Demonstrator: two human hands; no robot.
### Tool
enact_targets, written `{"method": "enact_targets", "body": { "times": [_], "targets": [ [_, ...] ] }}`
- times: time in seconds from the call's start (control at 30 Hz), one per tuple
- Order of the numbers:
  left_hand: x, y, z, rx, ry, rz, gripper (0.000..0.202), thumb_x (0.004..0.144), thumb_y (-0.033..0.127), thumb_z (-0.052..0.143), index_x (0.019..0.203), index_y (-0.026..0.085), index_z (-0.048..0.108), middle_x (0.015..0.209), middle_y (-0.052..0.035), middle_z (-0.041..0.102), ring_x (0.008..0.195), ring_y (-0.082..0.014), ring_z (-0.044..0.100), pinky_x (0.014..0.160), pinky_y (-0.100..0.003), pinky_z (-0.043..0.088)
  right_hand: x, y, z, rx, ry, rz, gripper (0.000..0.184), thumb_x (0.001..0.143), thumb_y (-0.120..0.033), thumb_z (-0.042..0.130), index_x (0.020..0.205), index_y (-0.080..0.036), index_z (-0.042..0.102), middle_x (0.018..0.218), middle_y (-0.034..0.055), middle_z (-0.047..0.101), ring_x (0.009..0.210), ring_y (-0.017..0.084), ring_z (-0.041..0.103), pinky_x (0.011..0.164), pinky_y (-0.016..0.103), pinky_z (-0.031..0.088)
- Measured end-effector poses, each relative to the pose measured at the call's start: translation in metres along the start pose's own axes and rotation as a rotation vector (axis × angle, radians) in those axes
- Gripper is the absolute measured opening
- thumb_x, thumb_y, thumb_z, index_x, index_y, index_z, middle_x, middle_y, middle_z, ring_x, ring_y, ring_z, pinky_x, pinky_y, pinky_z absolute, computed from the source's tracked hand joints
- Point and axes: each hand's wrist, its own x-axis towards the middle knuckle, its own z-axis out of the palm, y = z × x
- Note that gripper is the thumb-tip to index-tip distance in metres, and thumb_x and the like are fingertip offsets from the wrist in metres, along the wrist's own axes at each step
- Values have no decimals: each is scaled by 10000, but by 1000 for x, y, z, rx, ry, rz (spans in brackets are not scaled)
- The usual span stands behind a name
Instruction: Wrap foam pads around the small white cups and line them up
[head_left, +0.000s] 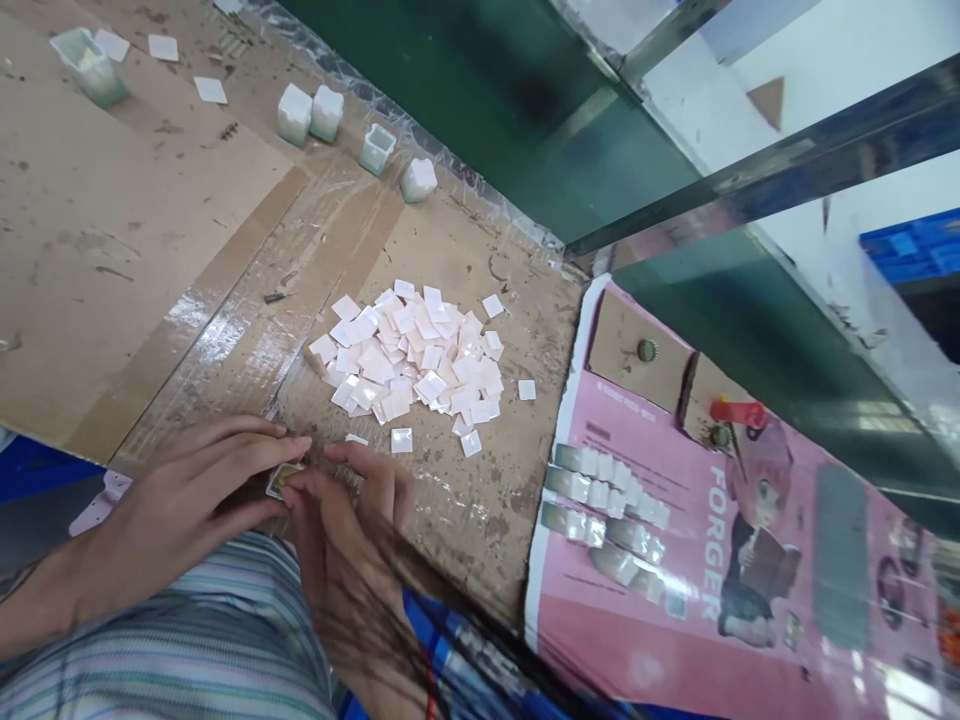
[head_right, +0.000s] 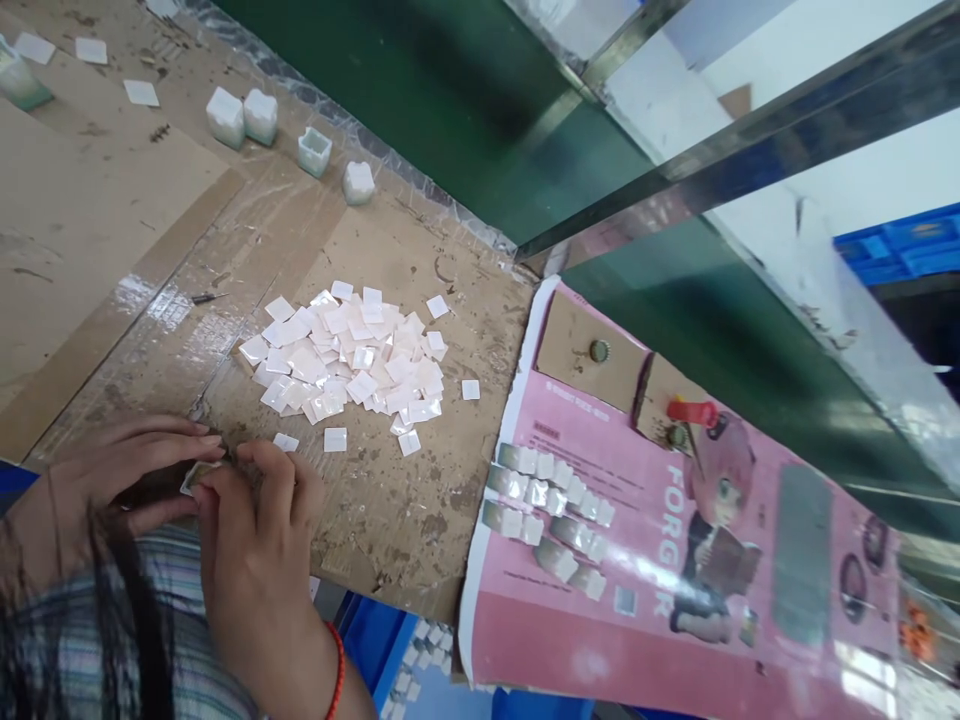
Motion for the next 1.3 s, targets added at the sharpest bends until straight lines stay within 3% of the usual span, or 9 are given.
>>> {"method": "enact_targets", "body": {
  "times": [0.17, 0.3, 0.43, 0.57, 0.67, 0.87, 0.93, 1.1, 1.3],
  "targets": [
    [2, 3, 0, -19, 26, 16, 386, 974, 347, 551, 1343, 302, 447, 1167, -8, 632, 1173, -193, 542, 1017, -337, 468, -12, 8, -5, 151, 107, 157, 34, 924, -269, 639, 906, -243, 627, 1035, 20, 511, 976, 162, 521, 859, 293, 457],
    [2, 2, -3, 18, 79, 52, 430, 963, 403, 562, 1363, 290, 454, 1211, -26, 600, 1167, -207, 540, 1069, -331, 432, -42, 30, -16, 178, 190, 280, 78, 876, -233, 702, 940, -276, 689, 1018, 13, 521, 912, 166, 542, 791, 323, 482],
    [5, -3, -13, 9, 131, 42, 428, 941, 554, 534, 1302, 325, 516, 1194, 2, 588, 1102, -188, 561, 1019, -278, 453, -73, 48, -17, 100, 97, 243, 88, 849, -289, 737, 930, -318, 753, 1003, 31, 535, 930, 196, 536, 766, 335, 494],
    [23, -7, -27, 102, 219, -30, 304, 988, 498, 473, 1196, 304, 579, 1149, 17, 624, 1041, -174, 589, 968, -262, 443, -83, 51, -10, 73, 46, 255, 63, 873, -284, 706, 898, -321, 751, 988, 29, 529, 908, 194, 507, 738, 307, 478],
    [45, -14, -37, 194, 246, -29, 316, 1001, 491, 441, 1145, 258, 598, 1104, -7, 633, 1015, -195, 596, 925, -299, 446, -80, 49, -6, 35, 37, 244, 101, 911, -276, 650, 844, -280, 725, 916, 27, 528, 883, 198, 484, 746, 308, 450],
    [80, -35, -43, 278, 123, 78, 352, 1007, 480, 419, 1058, 195, 620, 1036, -45, 631, 991, -227, 599, 855, -358, 483, -67, 37, -5, -6, 92, 187, 149, 941, -192, 564, 837, -245, 657, 890, 37, 521, 863, 211, 463, 747, 311, 418],
    [84, -38, -41, 284, 122, 124, 363, 998, 497, 426, 997, 204, 641, 1008, -41, 628, 971, -222, 598, 846, -351, 481, -57, 28, -8, 9, 128, 173, 153, 952, -216, 545, 841, -245, 646, 902, 46, 514, 868, 217, 472, 736, 311, 416],
    [83, -30, -36, 351, 98, 179, 302, 1024, 359, 407, 948, 193, 648, 989, -39, 614, 913, -213, 582, 798, -337, 470, -21, 7, -8, -5, 130, 69, 174, 999, -259, 477, 898, -240, 617, 937, 43, 540, 863, 195, 489, 782, 305, 413],
    [80, -21, -34, 515, 83, 160, 348, 1031, 287, 325, 919, 132, 616, 933, -101, 605, 883, -267, 571, 734, -364, 471, -1, 4, 5, 44, 69, 21, 142, 991, -172, 483, 989, -211, 620, 992, 52, 558, 951, 184, 483, 835, 302, 420]
  ]
}}
